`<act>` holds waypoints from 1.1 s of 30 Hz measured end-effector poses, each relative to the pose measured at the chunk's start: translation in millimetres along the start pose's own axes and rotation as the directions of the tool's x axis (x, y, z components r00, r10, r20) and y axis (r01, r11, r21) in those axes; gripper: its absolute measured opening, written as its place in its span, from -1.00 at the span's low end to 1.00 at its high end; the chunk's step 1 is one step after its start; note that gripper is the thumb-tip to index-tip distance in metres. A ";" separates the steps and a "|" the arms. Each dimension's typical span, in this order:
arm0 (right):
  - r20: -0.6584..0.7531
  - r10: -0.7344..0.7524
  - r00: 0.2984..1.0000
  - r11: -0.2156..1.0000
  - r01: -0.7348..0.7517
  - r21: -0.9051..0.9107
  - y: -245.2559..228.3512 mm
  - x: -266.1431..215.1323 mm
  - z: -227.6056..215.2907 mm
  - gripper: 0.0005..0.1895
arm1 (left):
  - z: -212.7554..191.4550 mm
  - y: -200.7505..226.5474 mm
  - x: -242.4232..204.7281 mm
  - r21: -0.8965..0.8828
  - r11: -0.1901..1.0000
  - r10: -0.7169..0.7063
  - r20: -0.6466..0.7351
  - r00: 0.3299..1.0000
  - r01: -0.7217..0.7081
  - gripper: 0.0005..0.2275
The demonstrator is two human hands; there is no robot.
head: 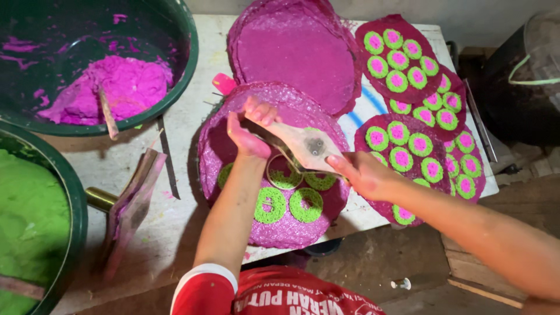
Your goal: The person scoops green and pink dough from large basins into a manual pressing tool and then uses the tool to create circular patterns on round mats.
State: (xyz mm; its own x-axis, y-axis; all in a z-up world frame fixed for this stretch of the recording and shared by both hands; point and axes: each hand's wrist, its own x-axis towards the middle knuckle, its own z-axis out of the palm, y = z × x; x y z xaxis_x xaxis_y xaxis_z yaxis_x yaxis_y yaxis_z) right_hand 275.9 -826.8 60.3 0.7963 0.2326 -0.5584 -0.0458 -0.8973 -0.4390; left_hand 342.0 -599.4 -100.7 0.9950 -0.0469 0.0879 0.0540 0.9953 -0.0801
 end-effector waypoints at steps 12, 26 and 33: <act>0.200 0.081 0.976 0.979 -0.116 0.166 -4.9 5.2 22.0 -0.20 | 3.2 21.7 -25.3 0.042 0.999 0.008 -0.112 0.994 -0.004 -0.82; -0.046 -0.051 0.998 0.951 0.063 0.303 48.6 -0.7 7.6 -0.35 | 42.2 0.0 -20.0 0.524 0.649 -0.162 -0.613 0.774 0.551 -0.45; -0.262 -0.128 0.956 0.901 0.223 0.373 87.3 16.3 31.5 -0.42 | -2.6 -9.0 -52.1 0.748 0.085 -0.264 -0.620 0.739 0.658 -0.44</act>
State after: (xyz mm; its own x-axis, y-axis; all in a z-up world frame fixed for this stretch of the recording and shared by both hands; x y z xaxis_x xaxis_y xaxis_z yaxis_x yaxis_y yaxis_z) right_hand 265.9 -889.6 -9.3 0.9257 0.2393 -0.2930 -0.0883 -0.6165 -0.7824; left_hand 289.9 -606.2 -107.1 0.7728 -0.3496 -0.5297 0.5969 0.1165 0.7938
